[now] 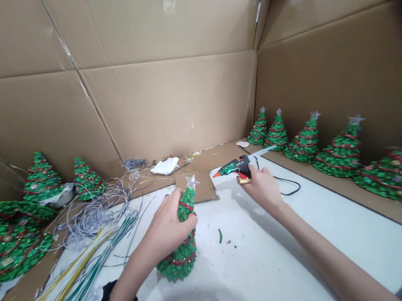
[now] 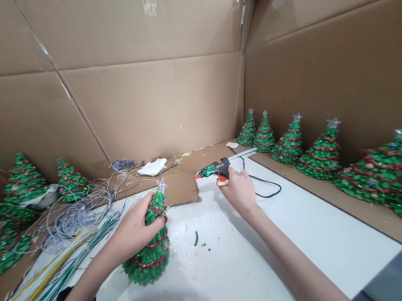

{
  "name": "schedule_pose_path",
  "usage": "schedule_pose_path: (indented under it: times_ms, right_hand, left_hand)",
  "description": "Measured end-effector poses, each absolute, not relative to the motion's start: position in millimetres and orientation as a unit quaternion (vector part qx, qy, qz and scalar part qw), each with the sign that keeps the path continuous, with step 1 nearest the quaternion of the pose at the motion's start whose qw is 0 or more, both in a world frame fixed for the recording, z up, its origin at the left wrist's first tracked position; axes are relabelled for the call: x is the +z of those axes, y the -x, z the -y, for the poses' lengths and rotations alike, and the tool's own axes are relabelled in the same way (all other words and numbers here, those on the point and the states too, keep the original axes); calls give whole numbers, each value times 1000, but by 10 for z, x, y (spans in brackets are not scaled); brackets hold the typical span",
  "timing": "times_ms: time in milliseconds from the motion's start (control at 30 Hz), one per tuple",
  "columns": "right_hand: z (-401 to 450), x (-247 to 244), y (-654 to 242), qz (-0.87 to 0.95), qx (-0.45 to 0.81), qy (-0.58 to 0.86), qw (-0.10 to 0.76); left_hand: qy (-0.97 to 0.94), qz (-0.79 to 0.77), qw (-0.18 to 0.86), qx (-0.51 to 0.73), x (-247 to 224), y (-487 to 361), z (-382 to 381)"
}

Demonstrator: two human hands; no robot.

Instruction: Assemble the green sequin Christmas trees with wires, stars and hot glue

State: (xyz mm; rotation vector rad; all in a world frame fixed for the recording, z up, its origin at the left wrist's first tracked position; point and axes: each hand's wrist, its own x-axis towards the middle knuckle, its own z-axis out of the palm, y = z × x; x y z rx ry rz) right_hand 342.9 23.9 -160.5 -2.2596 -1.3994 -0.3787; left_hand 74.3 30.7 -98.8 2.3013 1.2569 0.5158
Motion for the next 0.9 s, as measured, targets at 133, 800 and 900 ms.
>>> schedule_pose_path:
  times_ms: [133,800,900]
  right_hand:
    - [-311,-1759,-3486,494,-50,858,133]
    - [-361,-1879,-3501,561,-116,780,250]
    - [-276,-1752,-3255,622,-23,724,297]
  left_hand:
    - [-857,-429,248,137,-906,-638,-338]
    - [-859,-294,417,34,-591,-103,-596]
    - [-837,-336,428,58,-489,146,-641]
